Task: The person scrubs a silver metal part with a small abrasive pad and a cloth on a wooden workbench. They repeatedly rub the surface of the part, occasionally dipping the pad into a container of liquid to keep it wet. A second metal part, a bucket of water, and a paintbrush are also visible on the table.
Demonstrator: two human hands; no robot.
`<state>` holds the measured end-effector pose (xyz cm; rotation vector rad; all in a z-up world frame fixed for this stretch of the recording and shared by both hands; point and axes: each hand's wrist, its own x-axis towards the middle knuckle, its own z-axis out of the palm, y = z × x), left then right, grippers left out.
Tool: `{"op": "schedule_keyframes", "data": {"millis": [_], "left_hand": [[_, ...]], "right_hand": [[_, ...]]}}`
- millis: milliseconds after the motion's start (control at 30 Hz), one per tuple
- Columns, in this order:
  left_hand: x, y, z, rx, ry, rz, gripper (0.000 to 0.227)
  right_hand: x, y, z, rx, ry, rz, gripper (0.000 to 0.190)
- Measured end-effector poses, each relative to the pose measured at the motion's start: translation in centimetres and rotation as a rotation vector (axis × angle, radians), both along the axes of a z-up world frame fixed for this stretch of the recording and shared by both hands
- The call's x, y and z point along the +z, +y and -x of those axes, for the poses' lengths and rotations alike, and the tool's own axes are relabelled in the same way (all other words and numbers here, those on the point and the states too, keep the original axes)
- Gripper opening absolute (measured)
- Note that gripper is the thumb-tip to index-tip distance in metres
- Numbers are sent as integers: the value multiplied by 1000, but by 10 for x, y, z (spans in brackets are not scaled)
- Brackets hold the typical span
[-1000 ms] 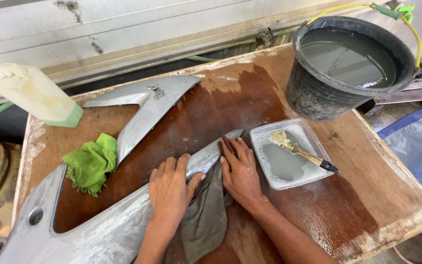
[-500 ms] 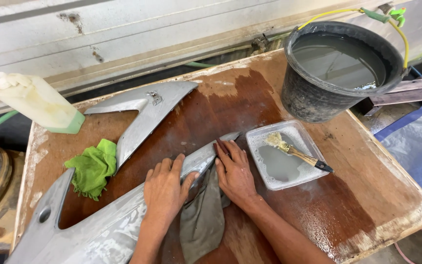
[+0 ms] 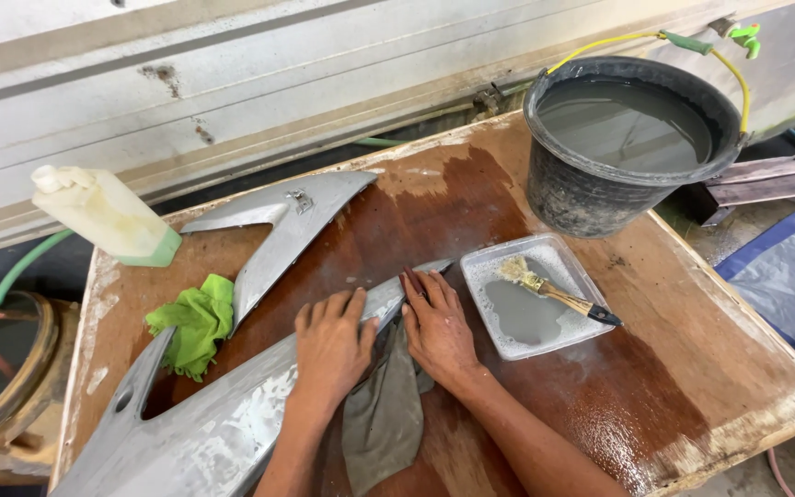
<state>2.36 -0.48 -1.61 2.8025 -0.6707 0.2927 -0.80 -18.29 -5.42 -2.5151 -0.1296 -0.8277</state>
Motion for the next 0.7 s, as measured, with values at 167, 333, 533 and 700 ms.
{"op": "schedule_keyframes", "data": {"millis": [167,333,533,700], "left_hand": [[-2,-27,-1,-46,-42,-32,60],[-19,-44,-3,-40,-111,-72,56],[-27,-52,-2,-1,-122,-80,54],[-34,-55,1,15,-206,-61,51]], "right_hand": [[1,-6,-2,49,38,-4,45],[1,-14,0,93,122,-68,48],[8,-16,6,153,108,-89,47],[18,-20,12,203,180,-87,47]]}}
